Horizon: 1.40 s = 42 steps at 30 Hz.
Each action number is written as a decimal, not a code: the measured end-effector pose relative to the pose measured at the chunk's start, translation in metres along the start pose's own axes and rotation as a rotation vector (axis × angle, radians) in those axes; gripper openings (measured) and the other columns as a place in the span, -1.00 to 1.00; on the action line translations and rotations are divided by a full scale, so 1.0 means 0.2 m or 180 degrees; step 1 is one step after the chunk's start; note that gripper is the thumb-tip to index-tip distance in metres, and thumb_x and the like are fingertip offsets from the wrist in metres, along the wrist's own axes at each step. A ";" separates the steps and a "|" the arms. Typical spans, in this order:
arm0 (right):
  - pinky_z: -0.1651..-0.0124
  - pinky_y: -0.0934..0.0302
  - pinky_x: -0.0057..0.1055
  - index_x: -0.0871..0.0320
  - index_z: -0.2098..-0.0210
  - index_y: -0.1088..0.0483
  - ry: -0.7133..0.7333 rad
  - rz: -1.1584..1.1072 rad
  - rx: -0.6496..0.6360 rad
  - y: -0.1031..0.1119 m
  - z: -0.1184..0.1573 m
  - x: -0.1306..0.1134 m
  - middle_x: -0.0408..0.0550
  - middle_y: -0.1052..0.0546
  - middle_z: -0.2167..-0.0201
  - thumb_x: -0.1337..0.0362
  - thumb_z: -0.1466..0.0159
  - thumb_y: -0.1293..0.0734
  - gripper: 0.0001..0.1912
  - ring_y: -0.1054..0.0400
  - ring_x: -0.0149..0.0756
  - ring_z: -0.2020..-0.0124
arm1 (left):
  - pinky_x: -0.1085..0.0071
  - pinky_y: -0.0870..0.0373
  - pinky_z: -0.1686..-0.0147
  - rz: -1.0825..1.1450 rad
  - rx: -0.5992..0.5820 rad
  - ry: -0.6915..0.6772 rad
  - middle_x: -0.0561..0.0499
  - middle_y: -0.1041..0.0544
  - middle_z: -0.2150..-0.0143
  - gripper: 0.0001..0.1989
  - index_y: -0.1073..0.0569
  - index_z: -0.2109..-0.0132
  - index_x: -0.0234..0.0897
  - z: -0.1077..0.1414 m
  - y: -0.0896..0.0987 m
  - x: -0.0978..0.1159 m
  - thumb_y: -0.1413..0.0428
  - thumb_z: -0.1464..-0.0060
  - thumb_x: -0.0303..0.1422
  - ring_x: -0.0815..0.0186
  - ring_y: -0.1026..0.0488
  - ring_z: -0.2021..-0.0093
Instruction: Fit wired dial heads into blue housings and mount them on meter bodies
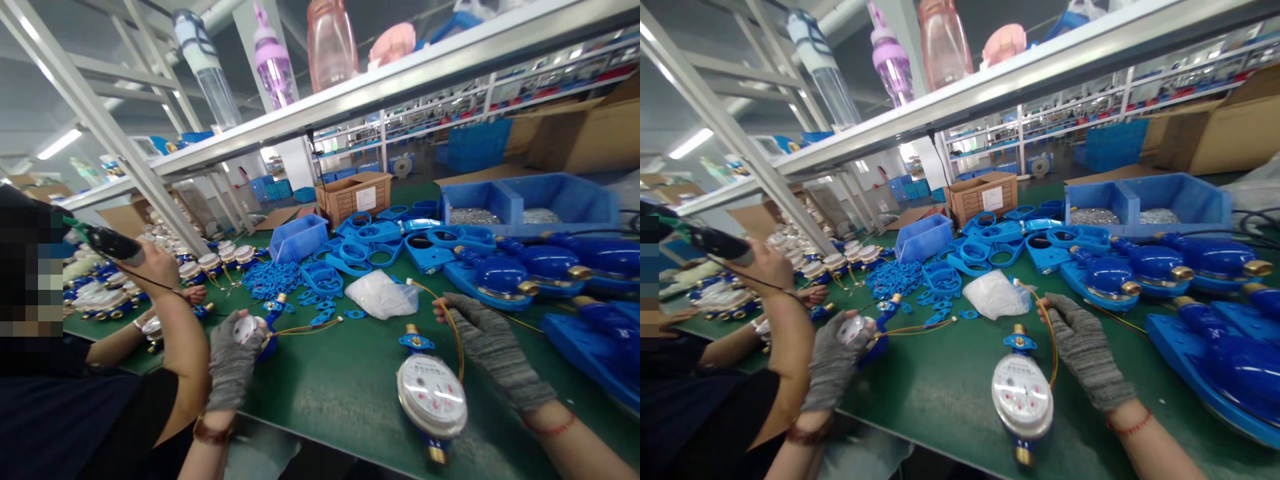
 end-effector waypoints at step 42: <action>-0.10 -0.32 -0.21 0.22 0.11 -0.56 0.0711 0.2440 -0.2138 -0.44 -0.19 -0.16 0.17 -0.57 0.00 0.44 -0.32 -0.25 -0.73 -0.48 -0.06 -0.01 | 0.21 -0.47 0.13 -0.0667 -0.2467 -0.1501 -0.14 -0.62 0.21 -0.87 -0.57 0.25 -0.27 0.06 -0.51 0.82 -0.14 -0.07 -0.39 0.11 -0.55 0.16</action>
Point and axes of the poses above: each hand's wrist, its own z-axis away from the middle knuckle, its own y-axis out of the back of the hand, x = y × z, the point moved 5 cm from there along -z, towards the middle knuckle
